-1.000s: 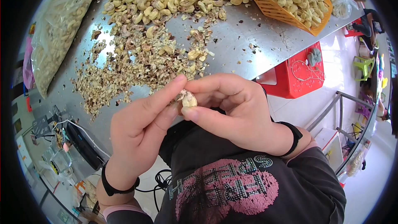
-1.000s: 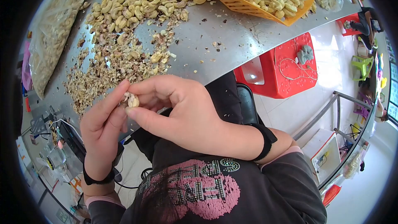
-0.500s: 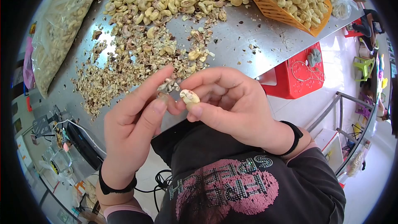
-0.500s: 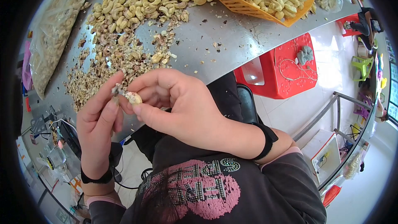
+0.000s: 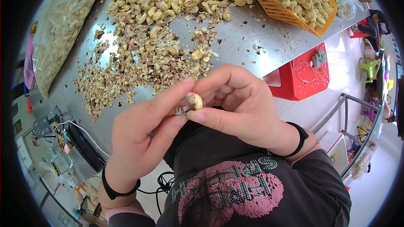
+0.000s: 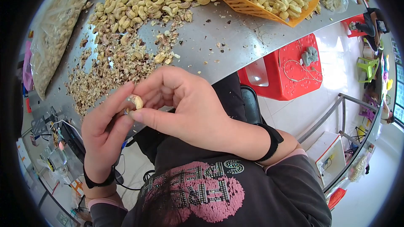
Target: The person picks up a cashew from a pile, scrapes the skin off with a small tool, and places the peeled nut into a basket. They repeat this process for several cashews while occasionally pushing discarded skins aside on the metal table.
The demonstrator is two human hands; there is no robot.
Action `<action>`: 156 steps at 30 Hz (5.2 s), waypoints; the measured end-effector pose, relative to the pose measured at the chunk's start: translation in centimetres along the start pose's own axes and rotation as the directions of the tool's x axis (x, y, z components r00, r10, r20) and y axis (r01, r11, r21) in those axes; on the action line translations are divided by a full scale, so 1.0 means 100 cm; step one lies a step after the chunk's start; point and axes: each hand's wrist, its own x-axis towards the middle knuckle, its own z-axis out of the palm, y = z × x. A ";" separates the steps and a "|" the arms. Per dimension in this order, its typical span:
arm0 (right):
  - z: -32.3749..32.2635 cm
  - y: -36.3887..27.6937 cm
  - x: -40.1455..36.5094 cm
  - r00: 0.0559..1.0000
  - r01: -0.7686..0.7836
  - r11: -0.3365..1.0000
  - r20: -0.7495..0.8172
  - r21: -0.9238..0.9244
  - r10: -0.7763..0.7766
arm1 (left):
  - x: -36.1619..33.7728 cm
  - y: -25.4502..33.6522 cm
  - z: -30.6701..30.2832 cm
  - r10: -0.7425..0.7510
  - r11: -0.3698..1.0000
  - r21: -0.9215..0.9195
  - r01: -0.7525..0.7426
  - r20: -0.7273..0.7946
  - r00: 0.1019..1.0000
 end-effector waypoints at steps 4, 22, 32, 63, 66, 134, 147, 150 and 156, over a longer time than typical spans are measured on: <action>-0.001 0.000 -0.001 0.998 0.059 0.997 0.000 -0.046 -0.059 | 0.002 0.000 0.005 0.145 0.965 0.230 -0.130 -0.049 0.988; -0.001 0.003 -0.001 0.995 0.092 0.994 0.030 -0.057 -0.091 | 0.001 0.001 0.002 0.082 0.988 0.133 -0.074 -0.054 0.995; -0.003 0.002 -0.002 0.983 0.184 0.962 0.059 -0.202 -0.176 | -0.006 0.003 0.004 -0.157 0.982 -0.117 0.149 -0.069 0.985; -0.001 0.007 0.000 0.979 0.202 0.976 0.025 -0.081 -0.201 | -0.006 0.009 0.004 -0.040 0.991 0.122 0.048 -0.071 0.997; -0.003 -0.001 -0.002 0.994 0.105 0.991 0.024 -0.086 -0.104 | -0.006 0.010 0.004 -0.096 0.993 0.067 0.101 -0.074 0.993; 0.002 0.002 0.000 0.829 0.527 0.666 0.147 -0.528 -0.539 | -0.005 0.011 0.001 0.130 0.970 0.217 -0.110 -0.082 0.988; 0.002 0.002 0.001 0.851 0.492 0.708 0.106 -0.507 -0.515 | -0.006 0.015 -0.004 0.065 0.981 0.186 -0.062 -0.008 0.998; 0.002 0.003 0.001 0.852 0.490 0.724 0.091 -0.485 -0.515 | -0.008 0.012 -0.004 0.044 0.991 0.124 -0.043 -0.007 0.999; 0.004 0.003 -0.001 0.876 0.446 0.765 0.050 -0.465 -0.480 | -0.007 0.014 -0.001 0.078 0.969 0.240 -0.066 -0.040 0.996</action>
